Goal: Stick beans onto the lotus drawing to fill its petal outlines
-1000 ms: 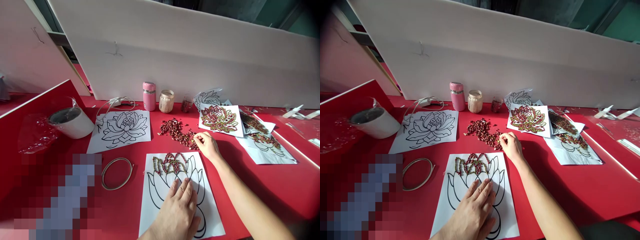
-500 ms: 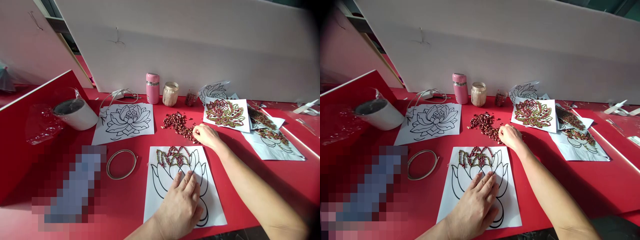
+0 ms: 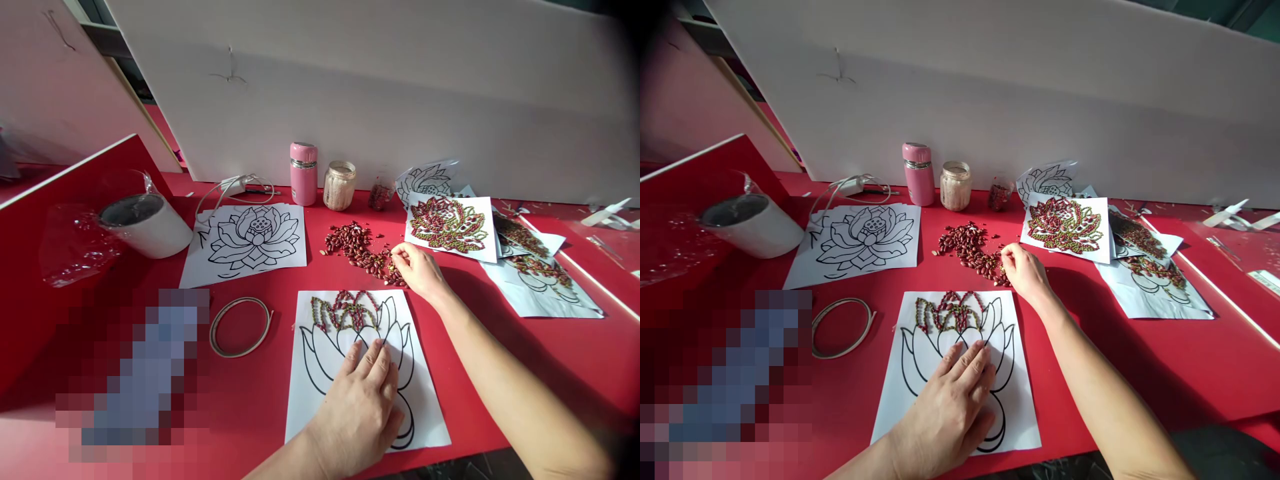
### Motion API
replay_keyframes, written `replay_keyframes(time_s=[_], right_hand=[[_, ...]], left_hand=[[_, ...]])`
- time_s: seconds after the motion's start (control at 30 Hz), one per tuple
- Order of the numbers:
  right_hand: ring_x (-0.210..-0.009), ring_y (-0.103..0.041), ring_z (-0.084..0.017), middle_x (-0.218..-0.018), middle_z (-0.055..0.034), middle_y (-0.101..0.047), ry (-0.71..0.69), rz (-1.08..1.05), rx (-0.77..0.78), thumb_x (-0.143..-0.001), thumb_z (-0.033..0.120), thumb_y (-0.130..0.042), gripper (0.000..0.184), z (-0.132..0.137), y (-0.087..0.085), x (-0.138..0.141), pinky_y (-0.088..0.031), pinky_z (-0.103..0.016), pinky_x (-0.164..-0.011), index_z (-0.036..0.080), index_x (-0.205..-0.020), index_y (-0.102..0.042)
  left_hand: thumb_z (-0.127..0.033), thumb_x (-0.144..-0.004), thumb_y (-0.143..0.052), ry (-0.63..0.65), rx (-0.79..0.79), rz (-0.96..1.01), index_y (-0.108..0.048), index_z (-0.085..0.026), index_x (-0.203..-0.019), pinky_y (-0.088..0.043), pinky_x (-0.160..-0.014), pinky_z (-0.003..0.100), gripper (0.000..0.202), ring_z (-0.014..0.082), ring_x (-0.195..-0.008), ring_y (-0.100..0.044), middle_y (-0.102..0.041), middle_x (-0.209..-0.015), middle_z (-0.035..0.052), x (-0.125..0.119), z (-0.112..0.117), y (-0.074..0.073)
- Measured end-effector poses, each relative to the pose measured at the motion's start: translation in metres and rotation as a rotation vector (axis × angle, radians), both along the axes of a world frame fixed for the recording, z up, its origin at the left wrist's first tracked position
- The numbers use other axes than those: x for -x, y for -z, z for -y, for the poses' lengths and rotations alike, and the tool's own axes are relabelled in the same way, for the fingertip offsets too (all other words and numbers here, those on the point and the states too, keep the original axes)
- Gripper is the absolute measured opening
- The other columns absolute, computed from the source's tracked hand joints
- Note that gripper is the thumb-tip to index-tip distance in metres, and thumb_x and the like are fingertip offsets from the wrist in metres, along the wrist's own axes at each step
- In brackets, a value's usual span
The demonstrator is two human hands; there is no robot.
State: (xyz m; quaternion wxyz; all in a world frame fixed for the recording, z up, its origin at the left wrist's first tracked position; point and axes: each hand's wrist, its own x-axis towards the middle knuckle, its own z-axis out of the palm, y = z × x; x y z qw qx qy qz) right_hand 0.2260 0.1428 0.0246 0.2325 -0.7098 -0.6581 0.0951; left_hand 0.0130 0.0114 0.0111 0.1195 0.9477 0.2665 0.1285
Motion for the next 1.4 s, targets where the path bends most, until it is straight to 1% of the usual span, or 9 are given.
replay_keyframes(time_s=[0.1, 0.27, 0.47, 0.63, 0.83, 0.97, 1.07, 1.2, 1.4], right_hand=[[-0.07, -0.059, -0.016, -0.079, -0.0033, -0.065, -0.019, -0.138, -0.032, -0.078, 0.03, -0.045, 0.019, 0.006, 0.007, -0.002, -0.044, -0.028, -0.064, 0.022, -0.089, -0.058], [-0.07, -0.06, -0.015, -0.079, -0.0048, -0.065, -0.061, -0.378, -0.047, -0.077, 0.037, -0.048, 0.022, 0.014, 0.017, -0.003, -0.048, -0.029, -0.066, 0.019, -0.084, -0.058], [-0.069, -0.061, -0.015, -0.075, -0.0044, -0.064, -0.111, -0.587, -0.011, -0.073, 0.04, -0.054, 0.023, 0.03, 0.014, 0.007, -0.05, -0.03, -0.066, 0.018, -0.08, -0.055], [-0.071, -0.059, -0.014, -0.072, -0.0022, -0.061, -0.162, -0.722, 0.067, -0.073, 0.037, -0.058, 0.02, 0.045, 0.014, 0.013, -0.049, -0.03, -0.068, 0.018, -0.078, -0.055], [-0.069, -0.056, -0.012, -0.077, -0.0029, -0.061, -0.191, -0.648, 0.075, -0.076, 0.034, -0.054, 0.017, 0.053, 0.018, 0.011, -0.047, -0.028, -0.066, 0.018, -0.08, -0.057], [-0.071, -0.054, -0.013, -0.082, -0.0036, -0.058, -0.23, -0.488, 0.018, -0.077, 0.032, -0.054, 0.015, 0.054, 0.018, 0.01, -0.046, -0.027, -0.063, 0.019, -0.078, -0.06], [-0.086, -0.053, -0.016, -0.091, -0.0053, -0.053, -0.277, -0.345, -0.029, -0.075, 0.03, -0.056, 0.012, 0.057, 0.017, 0.011, -0.046, -0.029, -0.072, 0.02, -0.076, -0.063], [-0.099, -0.048, -0.019, -0.102, -0.0062, -0.048, -0.297, -0.247, -0.05, -0.074, 0.029, -0.058, 0.01, 0.061, 0.022, 0.012, -0.04, -0.037, -0.089, 0.022, -0.074, -0.065], [-0.103, -0.045, -0.02, -0.105, -0.0063, -0.047, -0.296, -0.216, -0.005, -0.073, 0.026, -0.059, 0.008, 0.061, 0.027, 0.012, -0.038, -0.039, -0.092, 0.022, -0.072, -0.066]], left_hand=[[-0.03, -0.087, -0.035, 0.004, -0.001, -0.002, -0.041, -0.009, -0.124, -0.028, -0.101, 0.044, 0.043, 0.0269, -0.126, -0.028, -0.04, -0.131, 0.0144, 0.0, 0.0, 0.0], [-0.029, -0.087, -0.036, 0.005, -0.011, 0.002, -0.043, -0.01, -0.122, -0.029, -0.1, 0.045, 0.041, 0.0276, -0.126, -0.029, -0.043, -0.129, 0.0135, 0.0, 0.0, 0.0], [-0.031, -0.088, -0.031, 0.019, -0.009, -0.017, -0.041, -0.01, -0.124, -0.03, -0.1, 0.046, 0.042, 0.0273, -0.126, -0.028, -0.041, -0.131, 0.0128, 0.0, -0.001, 0.001], [-0.032, -0.088, -0.032, 0.01, 0.001, -0.017, -0.041, -0.01, -0.124, -0.031, -0.1, 0.046, 0.042, 0.0276, -0.126, -0.028, -0.042, -0.13, 0.0122, 0.0, -0.001, 0.001], [-0.032, -0.088, -0.032, 0.014, 0.006, -0.011, -0.041, -0.009, -0.123, -0.029, -0.1, 0.045, 0.043, 0.0276, -0.126, -0.028, -0.042, -0.13, 0.0128, 0.0, -0.002, 0.0], [-0.031, -0.087, -0.036, 0.003, 0.0, 0.006, -0.042, -0.01, -0.123, -0.03, -0.1, 0.044, 0.042, 0.027, -0.126, -0.029, -0.043, -0.129, 0.013, 0.0, -0.002, 0.0], [-0.031, -0.087, -0.035, 0.012, -0.005, 0.005, -0.042, -0.01, -0.123, -0.031, -0.1, 0.045, 0.042, 0.0272, -0.126, -0.029, -0.043, -0.129, 0.0128, 0.0, -0.002, 0.0], [-0.031, -0.089, -0.031, 0.015, 0.002, -0.006, -0.041, -0.01, -0.124, -0.031, -0.099, 0.045, 0.042, 0.0274, -0.126, -0.029, -0.042, -0.13, 0.0125, 0.0, -0.002, 0.0], [-0.031, -0.089, -0.03, 0.015, 0.005, -0.009, -0.042, -0.01, -0.124, -0.031, -0.099, 0.046, 0.042, 0.0277, -0.126, -0.029, -0.041, -0.131, 0.0135, 0.0, -0.001, 0.001]])
